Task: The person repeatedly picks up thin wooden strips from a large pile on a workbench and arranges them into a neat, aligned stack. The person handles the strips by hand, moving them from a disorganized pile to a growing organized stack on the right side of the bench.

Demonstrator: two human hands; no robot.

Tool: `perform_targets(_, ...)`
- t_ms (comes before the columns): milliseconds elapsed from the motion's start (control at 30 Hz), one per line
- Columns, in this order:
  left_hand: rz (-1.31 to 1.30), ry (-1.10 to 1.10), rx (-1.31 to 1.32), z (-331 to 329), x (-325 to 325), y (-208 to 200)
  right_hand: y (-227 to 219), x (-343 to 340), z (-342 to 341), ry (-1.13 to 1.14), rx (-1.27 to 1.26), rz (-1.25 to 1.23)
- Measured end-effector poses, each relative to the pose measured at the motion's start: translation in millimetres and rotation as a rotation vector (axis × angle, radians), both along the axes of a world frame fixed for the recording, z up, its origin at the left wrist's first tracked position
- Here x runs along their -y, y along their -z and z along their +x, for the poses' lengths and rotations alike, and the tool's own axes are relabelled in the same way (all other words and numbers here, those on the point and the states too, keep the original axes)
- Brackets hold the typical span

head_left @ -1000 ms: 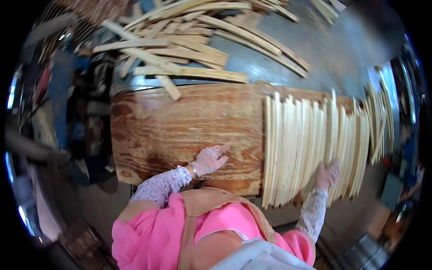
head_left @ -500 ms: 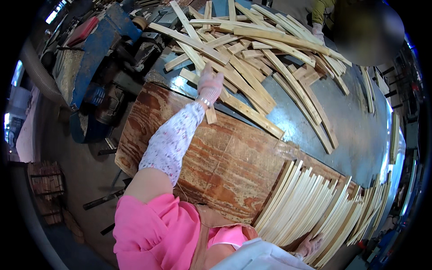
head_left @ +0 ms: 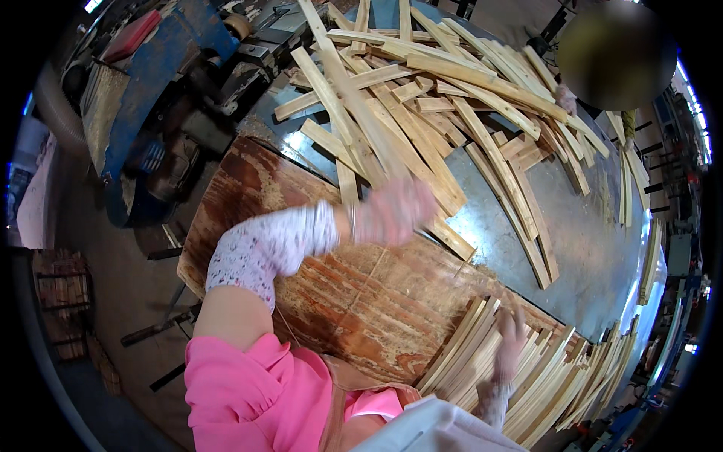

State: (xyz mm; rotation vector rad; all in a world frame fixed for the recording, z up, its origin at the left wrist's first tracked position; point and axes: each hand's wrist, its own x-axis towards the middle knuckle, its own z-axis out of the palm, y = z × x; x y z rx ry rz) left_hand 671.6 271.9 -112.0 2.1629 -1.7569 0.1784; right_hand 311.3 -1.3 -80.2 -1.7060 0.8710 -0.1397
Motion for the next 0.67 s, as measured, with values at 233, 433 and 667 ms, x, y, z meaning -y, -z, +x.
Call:
perform_targets(233,0.272,0.527,-0.328,-138,-34,-80,22,-157,169,-0.287,-0.135,0.779)
perform_targets(433,-0.002,-0.957,-0.321,43,-38,18,39,-217,47,-0.064,-0.219,-0.031)
perform_targets(667,0.067,-1.367,-0.606,108,-34,75,80,-251,-103,0.014,-0.497,-0.995)
